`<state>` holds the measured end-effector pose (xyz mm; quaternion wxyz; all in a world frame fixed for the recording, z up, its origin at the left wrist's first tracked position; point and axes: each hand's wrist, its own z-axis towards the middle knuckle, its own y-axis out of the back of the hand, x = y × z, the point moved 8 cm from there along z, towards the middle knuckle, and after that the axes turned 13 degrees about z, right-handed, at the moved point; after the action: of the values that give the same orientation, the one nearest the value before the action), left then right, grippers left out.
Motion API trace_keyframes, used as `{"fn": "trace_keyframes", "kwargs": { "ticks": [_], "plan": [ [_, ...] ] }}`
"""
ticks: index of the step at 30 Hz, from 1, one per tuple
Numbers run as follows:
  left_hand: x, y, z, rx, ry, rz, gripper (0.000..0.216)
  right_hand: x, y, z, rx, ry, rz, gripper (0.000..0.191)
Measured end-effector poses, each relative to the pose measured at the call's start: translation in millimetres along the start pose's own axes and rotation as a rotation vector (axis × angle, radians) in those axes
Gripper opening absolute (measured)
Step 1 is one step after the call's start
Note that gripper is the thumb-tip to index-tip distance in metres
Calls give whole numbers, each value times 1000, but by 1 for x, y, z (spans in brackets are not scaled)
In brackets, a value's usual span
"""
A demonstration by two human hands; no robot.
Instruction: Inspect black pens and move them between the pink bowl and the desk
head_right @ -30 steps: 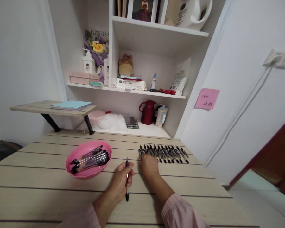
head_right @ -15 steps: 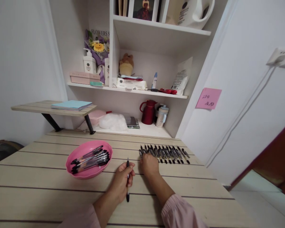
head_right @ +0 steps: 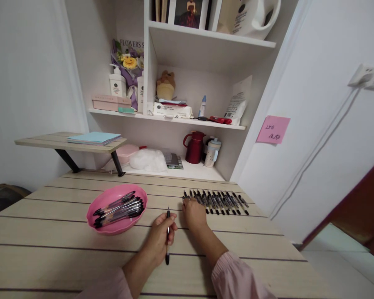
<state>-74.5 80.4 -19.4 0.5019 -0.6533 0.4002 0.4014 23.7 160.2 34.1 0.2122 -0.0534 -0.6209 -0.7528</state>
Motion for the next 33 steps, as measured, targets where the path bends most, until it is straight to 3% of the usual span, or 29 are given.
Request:
{"fn": "trace_keyframes", "kwargs": {
  "ticks": [2, 7, 10, 13, 18, 28, 33],
  "plan": [
    [0, 3, 2, -15, 7, -75, 21, 5, -2, -6, 10, -4, 130, 18],
    [-10, 15, 9, -100, -80, -333, 19, 14, -24, -48, 170, -57, 769, 22],
    [-10, 17, 11, -103, -75, -438, 14, 22, -25, -74, 155, 23, 902, 12],
    [-9, 17, 12, -93, -61, -474, 10, 27, -20, -88, 104, 65, 872, 4],
    [-8, 20, 15, -113, -56, -470, 10, 34, -13, -86, 68, 99, 702, 9],
    [2, 27, 21, -151, 4, -330, 21, 3, -11, -18, -12, -52, 188, 20],
    [-1, 24, 20, -123, -13, -300, 25, -2, -19, -8, -11, -69, 123, 18]
  ]
}}
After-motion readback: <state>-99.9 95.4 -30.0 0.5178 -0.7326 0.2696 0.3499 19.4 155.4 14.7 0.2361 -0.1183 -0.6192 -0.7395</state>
